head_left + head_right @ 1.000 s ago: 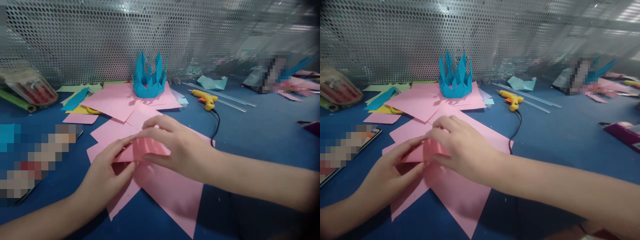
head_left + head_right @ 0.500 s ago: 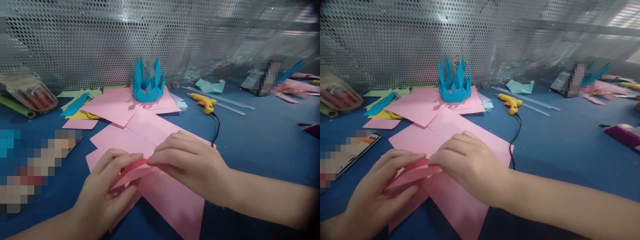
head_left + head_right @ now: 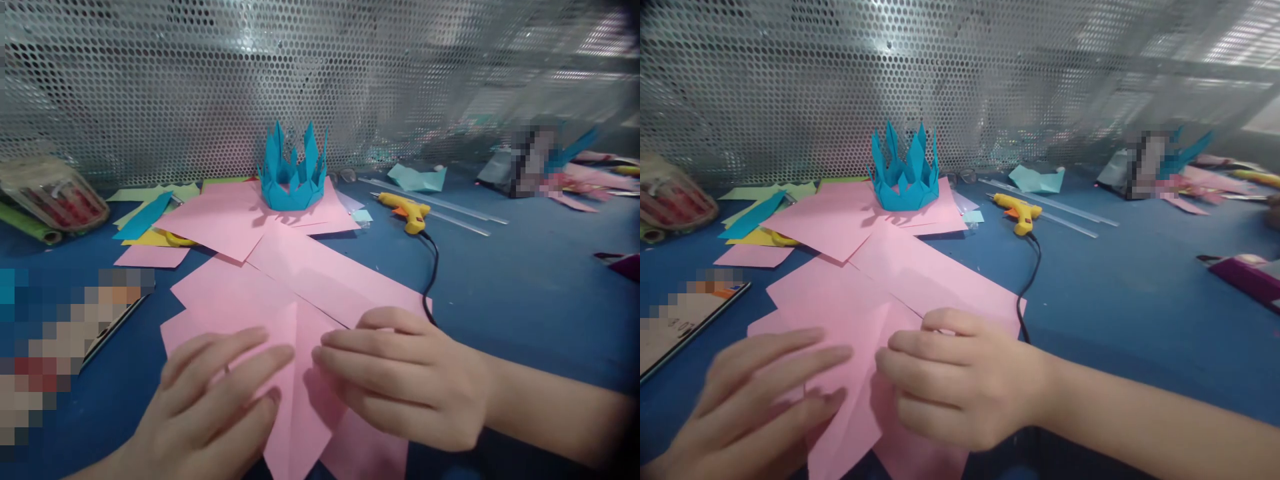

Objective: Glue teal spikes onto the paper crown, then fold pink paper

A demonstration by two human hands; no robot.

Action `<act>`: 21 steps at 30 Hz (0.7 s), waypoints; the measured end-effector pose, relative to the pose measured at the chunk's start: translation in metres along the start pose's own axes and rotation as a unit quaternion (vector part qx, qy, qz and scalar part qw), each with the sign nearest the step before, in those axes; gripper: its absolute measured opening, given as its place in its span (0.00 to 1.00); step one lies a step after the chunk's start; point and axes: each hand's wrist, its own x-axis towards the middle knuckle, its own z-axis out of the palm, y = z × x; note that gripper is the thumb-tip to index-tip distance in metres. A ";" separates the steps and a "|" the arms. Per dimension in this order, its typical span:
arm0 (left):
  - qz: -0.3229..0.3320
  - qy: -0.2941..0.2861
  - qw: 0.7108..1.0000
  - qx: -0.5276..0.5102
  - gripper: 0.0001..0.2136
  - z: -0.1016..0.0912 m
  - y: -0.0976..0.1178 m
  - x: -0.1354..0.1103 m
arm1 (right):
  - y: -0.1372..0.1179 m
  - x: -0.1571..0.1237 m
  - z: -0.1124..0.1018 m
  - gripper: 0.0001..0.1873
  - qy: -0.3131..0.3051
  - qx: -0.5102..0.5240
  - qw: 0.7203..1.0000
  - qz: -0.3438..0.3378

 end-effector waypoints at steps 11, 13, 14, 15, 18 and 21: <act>-0.022 -0.040 0.992 -0.120 0.08 0.021 -0.002 0.000 | -0.006 -0.004 0.006 0.21 -0.106 0.134 0.979 0.114; -0.021 -0.016 0.993 -0.117 0.11 0.020 0.000 0.003 | -0.007 -0.003 0.001 0.20 -0.123 0.148 0.975 0.111; -0.018 -0.013 0.993 -0.112 0.11 0.017 0.000 0.006 | -0.008 -0.002 -0.001 0.19 -0.132 0.153 0.974 0.105; -0.015 -0.016 0.994 -0.106 0.12 0.015 0.000 0.009 | -0.010 -0.002 -0.002 0.18 -0.139 0.155 0.973 0.103; 0.010 -0.037 0.995 -0.094 0.12 0.007 0.000 0.016 | -0.015 -0.005 -0.001 0.14 -0.145 0.161 0.968 0.127; -0.002 -0.042 0.994 -0.102 0.12 0.007 0.000 0.014 | -0.018 -0.009 0.003 0.11 -0.129 0.191 0.950 0.209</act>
